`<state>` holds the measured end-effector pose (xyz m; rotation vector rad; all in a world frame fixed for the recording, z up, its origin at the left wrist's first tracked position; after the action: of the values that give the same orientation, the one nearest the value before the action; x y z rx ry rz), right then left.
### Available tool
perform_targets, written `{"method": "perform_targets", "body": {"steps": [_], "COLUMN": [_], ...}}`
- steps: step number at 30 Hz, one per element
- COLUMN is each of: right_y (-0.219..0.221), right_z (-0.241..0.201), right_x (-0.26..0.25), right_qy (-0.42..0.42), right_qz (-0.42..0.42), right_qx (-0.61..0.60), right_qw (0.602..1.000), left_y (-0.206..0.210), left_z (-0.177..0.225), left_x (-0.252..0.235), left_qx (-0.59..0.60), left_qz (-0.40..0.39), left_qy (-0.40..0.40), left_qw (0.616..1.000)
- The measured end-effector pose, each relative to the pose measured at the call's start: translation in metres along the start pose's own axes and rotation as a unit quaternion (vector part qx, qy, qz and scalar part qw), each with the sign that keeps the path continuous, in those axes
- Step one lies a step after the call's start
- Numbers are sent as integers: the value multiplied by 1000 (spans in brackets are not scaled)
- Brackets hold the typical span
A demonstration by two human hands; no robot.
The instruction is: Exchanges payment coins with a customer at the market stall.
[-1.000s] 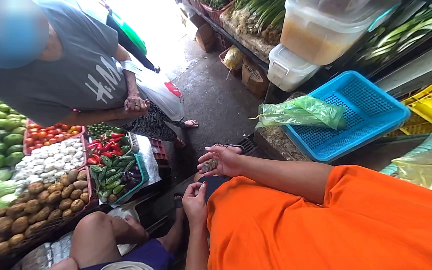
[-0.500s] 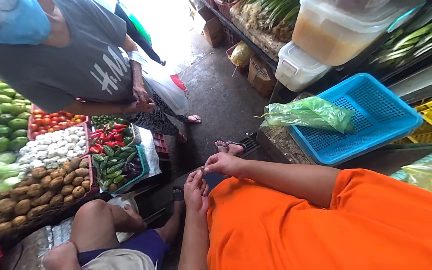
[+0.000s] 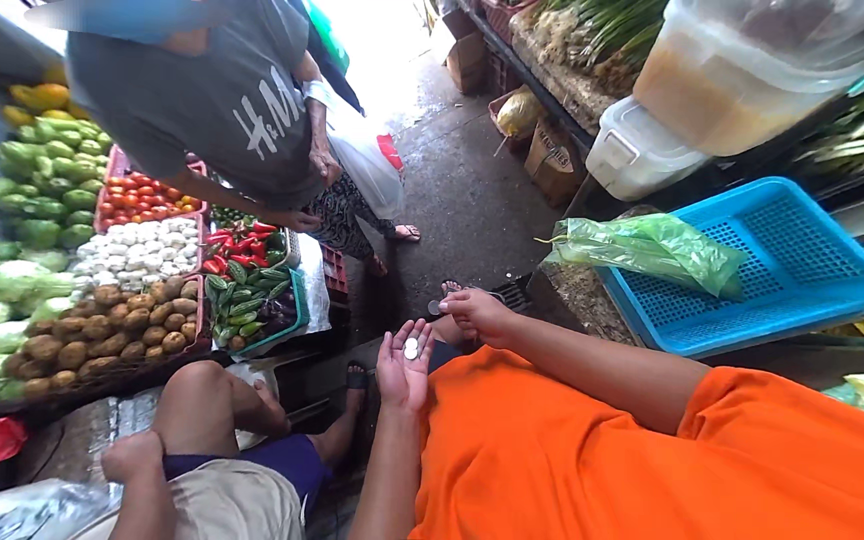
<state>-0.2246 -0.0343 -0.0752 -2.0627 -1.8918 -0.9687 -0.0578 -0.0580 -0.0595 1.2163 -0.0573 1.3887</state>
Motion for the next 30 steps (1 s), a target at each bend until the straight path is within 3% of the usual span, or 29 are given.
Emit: {"method": "perform_targets", "body": {"steps": [5,10,18,30], "right_y": [-8,-7,-25,-19], "right_z": [8,7,21,37], "right_x": [-4,-3,-6,-8], "right_qy": [-14,-24,40,67], "right_qz": [22,22,40,18], "right_qx": [53,71,-67,-54], "right_qw": [998,997,996,996], "left_y": [9,29,15,1], "left_z": [-6,-15,31,77], "left_x": [-8,-24,-43,-46], "left_qx": [-161,-226,-125,-78], "left_qz": [11,-27,26,55], "left_qy": [37,64,101,145], "left_qw": [986,972,987,985]}}
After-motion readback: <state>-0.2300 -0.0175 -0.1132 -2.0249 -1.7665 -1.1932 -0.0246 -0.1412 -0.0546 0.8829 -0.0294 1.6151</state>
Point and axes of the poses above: each hand's wrist, its own x-axis away from the middle knuckle, its own y-axis out of the palm, z = x × y, the point moved 9 cm from there along -x, towards the middle knuckle, and after that the axes turned 13 degrees about x, right-handed, at the moved point
